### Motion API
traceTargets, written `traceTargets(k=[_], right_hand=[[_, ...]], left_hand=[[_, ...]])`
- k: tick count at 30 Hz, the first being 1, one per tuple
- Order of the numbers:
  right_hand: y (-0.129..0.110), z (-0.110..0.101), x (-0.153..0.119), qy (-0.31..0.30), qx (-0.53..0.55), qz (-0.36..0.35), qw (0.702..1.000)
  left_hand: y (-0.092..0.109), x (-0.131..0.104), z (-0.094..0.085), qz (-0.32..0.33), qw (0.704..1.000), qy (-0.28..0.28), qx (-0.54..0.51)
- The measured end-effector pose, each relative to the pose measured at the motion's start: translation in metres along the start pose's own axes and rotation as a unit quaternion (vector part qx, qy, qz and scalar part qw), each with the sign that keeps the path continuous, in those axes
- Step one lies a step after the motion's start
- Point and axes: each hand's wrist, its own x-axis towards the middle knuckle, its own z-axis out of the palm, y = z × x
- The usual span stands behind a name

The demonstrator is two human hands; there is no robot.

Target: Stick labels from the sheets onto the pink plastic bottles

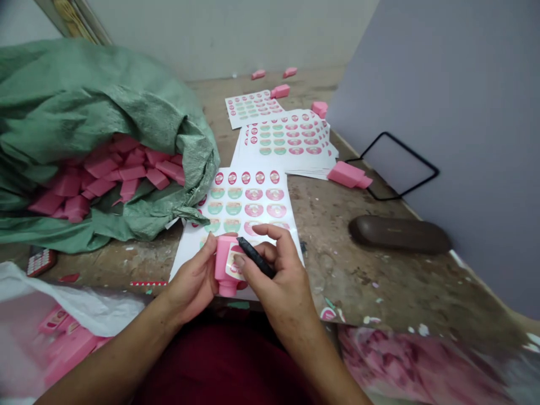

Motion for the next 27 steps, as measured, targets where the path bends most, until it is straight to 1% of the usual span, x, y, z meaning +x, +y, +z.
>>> traceTargets(k=[3, 7, 12, 18, 21, 23, 24, 26, 27], right_hand=[[0.001, 0.0, 0.0, -0.012, -0.028, -0.001, 1.0], [0.003, -0.002, -0.001, -0.016, -0.083, -0.035, 0.996], [0.004, -0.004, -0.003, -0.037, -0.135, -0.052, 0.989], [0.006, -0.006, -0.002, -0.031, -0.175, -0.08, 0.981], [0.007, -0.007, -0.001, -0.031, -0.206, -0.1, 0.973], [0.007, -0.008, -0.002, -0.018, -0.269, -0.148, 0.952], [0.006, -0.009, -0.002, -0.007, -0.313, -0.183, 0.932], [0.005, -0.012, -0.002, 0.026, -0.402, -0.252, 0.88], [0.004, -0.014, -0.002, 0.048, -0.434, -0.269, 0.858]], left_hand=[[0.0, -0.002, 0.004, -0.007, 1.0, -0.002, -0.011], [0.0, -0.003, 0.006, -0.007, 1.0, 0.005, -0.013], [0.002, -0.003, 0.007, -0.009, 1.0, 0.021, -0.004], [0.0, -0.003, 0.007, 0.019, 1.0, 0.006, 0.016], [-0.001, -0.007, 0.006, 0.034, 0.998, -0.002, 0.046], [-0.001, -0.01, 0.006, 0.037, 0.997, -0.005, 0.067], [0.0, -0.011, 0.006, 0.043, 0.996, -0.005, 0.075], [0.001, -0.013, 0.007, 0.062, 0.995, 0.005, 0.081], [0.002, -0.014, 0.007, 0.067, 0.994, 0.01, 0.084]])
